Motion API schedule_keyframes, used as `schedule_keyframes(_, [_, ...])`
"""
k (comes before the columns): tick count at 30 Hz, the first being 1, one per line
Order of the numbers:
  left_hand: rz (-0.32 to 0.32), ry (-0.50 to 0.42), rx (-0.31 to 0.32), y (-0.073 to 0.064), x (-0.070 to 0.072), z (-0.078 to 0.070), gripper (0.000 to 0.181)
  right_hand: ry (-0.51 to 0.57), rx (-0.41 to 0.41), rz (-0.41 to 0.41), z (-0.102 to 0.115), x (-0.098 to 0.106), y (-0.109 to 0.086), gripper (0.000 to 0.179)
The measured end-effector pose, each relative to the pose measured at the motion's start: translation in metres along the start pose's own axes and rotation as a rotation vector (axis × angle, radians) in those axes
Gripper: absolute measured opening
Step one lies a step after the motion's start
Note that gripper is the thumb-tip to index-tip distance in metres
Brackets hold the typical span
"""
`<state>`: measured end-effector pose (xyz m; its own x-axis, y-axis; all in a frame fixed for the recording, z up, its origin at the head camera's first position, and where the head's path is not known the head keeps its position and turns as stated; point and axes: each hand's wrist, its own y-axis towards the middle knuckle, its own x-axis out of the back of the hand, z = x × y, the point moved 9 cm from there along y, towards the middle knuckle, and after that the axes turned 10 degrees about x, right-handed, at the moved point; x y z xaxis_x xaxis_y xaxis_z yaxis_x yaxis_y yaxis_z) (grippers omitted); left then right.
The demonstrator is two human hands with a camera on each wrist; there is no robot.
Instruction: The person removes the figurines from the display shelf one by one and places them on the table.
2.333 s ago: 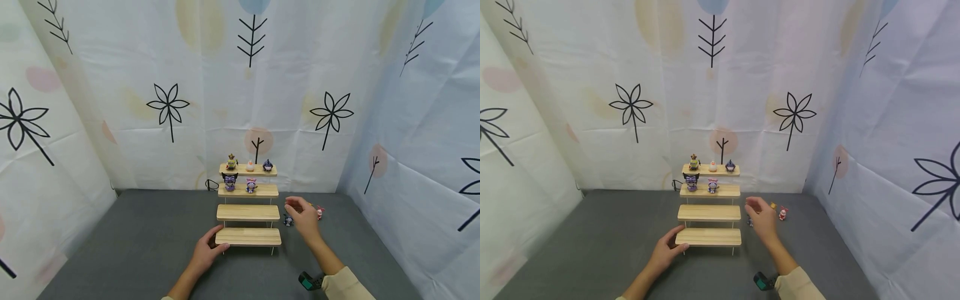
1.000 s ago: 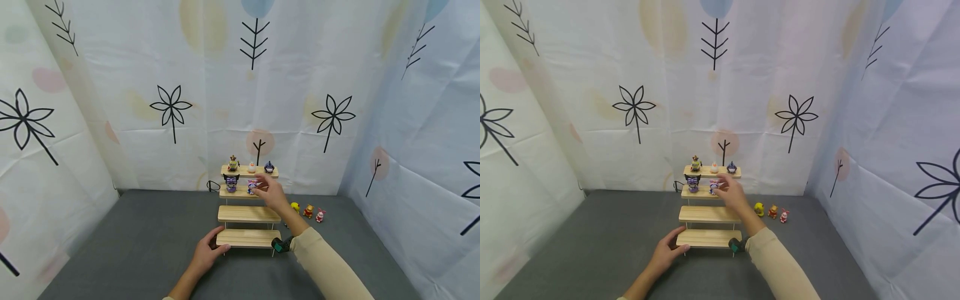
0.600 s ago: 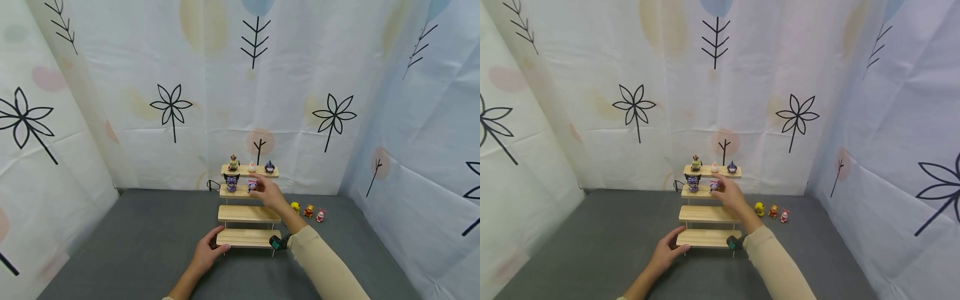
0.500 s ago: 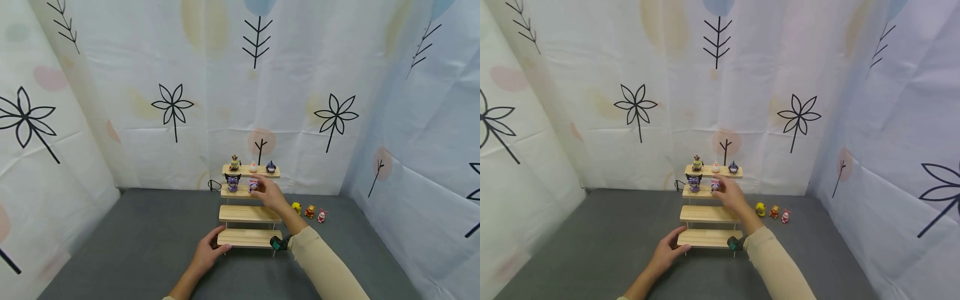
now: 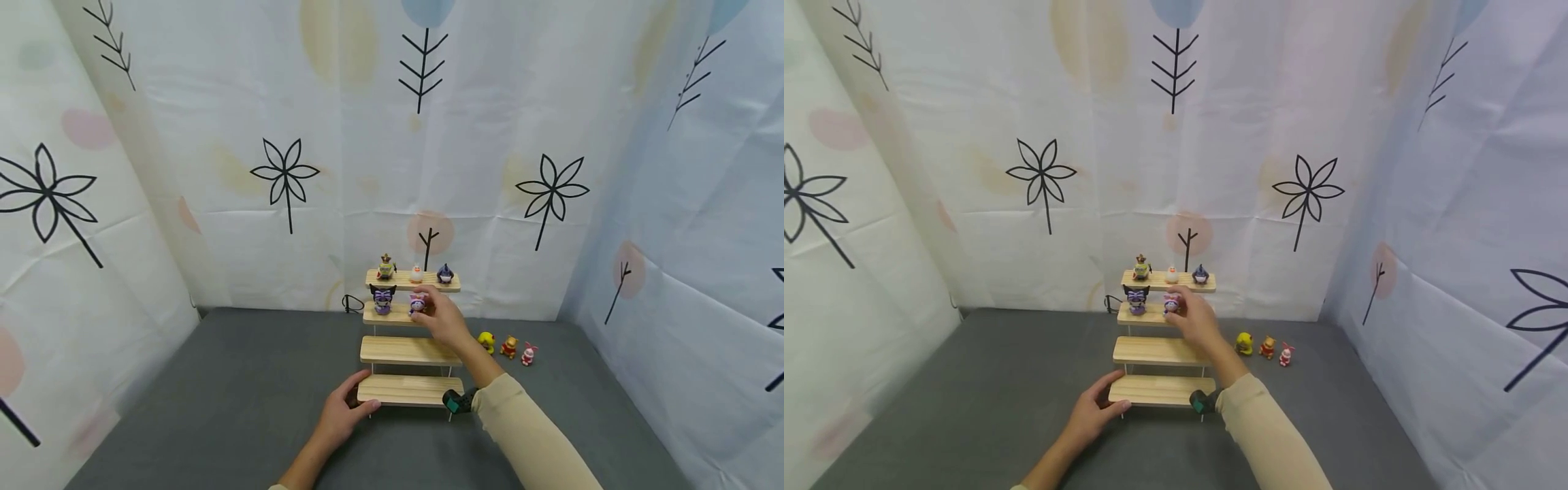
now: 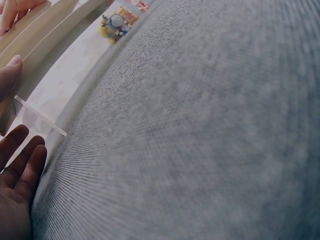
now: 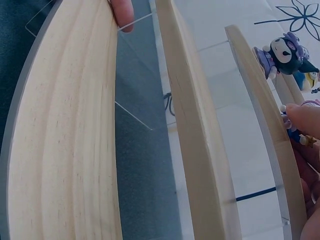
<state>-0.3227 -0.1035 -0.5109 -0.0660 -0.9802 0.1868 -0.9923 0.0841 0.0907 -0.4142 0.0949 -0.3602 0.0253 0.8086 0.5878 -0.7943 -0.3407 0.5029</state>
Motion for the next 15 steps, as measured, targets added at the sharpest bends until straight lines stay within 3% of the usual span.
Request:
schedule_keyframes(11, [0.001,0.004,0.016,0.0013,-0.0007,0.0037,0.062,-0.018,-0.020,-0.046,-0.0009,0.0012,-0.0026,0.040])
schedule_keyframes(15, [0.003,0.008,0.014,-0.0028,-0.0010,-0.0062,0.061,0.000,-0.020,-0.069,-0.0023,0.0027,-0.0044,0.040])
